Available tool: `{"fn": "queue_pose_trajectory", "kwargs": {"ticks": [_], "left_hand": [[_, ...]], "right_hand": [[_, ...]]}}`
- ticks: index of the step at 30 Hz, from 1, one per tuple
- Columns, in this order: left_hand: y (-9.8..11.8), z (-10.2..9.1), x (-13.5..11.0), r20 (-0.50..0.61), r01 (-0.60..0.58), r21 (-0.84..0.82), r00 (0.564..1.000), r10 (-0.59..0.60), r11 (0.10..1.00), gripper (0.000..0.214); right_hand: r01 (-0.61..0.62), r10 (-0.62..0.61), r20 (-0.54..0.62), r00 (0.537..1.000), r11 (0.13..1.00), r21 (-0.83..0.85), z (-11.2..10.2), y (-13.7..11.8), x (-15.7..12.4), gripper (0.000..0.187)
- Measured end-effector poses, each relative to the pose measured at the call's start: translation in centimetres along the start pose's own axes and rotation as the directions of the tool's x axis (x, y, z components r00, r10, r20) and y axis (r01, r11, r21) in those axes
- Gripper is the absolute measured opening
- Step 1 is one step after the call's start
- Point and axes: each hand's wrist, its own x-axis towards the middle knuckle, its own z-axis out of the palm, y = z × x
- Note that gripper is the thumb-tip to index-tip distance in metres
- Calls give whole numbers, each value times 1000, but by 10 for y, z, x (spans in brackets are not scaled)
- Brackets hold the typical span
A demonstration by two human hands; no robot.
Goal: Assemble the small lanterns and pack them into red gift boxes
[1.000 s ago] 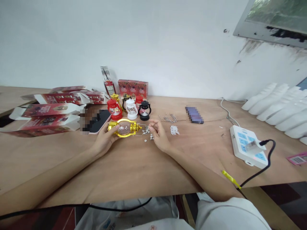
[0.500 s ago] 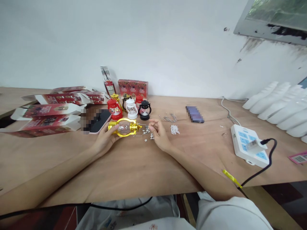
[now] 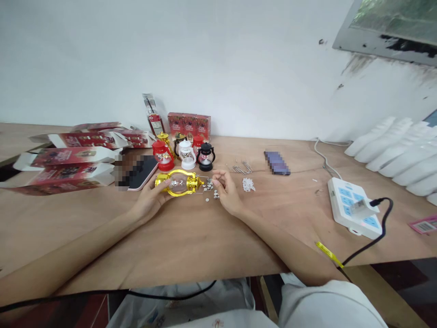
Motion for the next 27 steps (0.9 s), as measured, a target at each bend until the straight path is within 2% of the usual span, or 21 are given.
{"fn": "queue_pose_trajectory", "kwargs": {"ticks": [15, 21, 27], "left_hand": [[4, 2, 1, -34, 44, -27, 998, -45, 999, 33], [4, 2, 0, -11, 50, -48, 999, -50, 998, 28], [4, 1, 0, -11, 138, -54, 990, -139, 989, 19]], "right_hand": [[-14, 13, 10, 1000, 999, 29, -1, 1, -1, 22], [-23, 23, 16, 1000, 1000, -6, -1, 4, 1, 22], [-100, 105, 62, 993, 992, -81, -2, 14, 2, 22]]}}
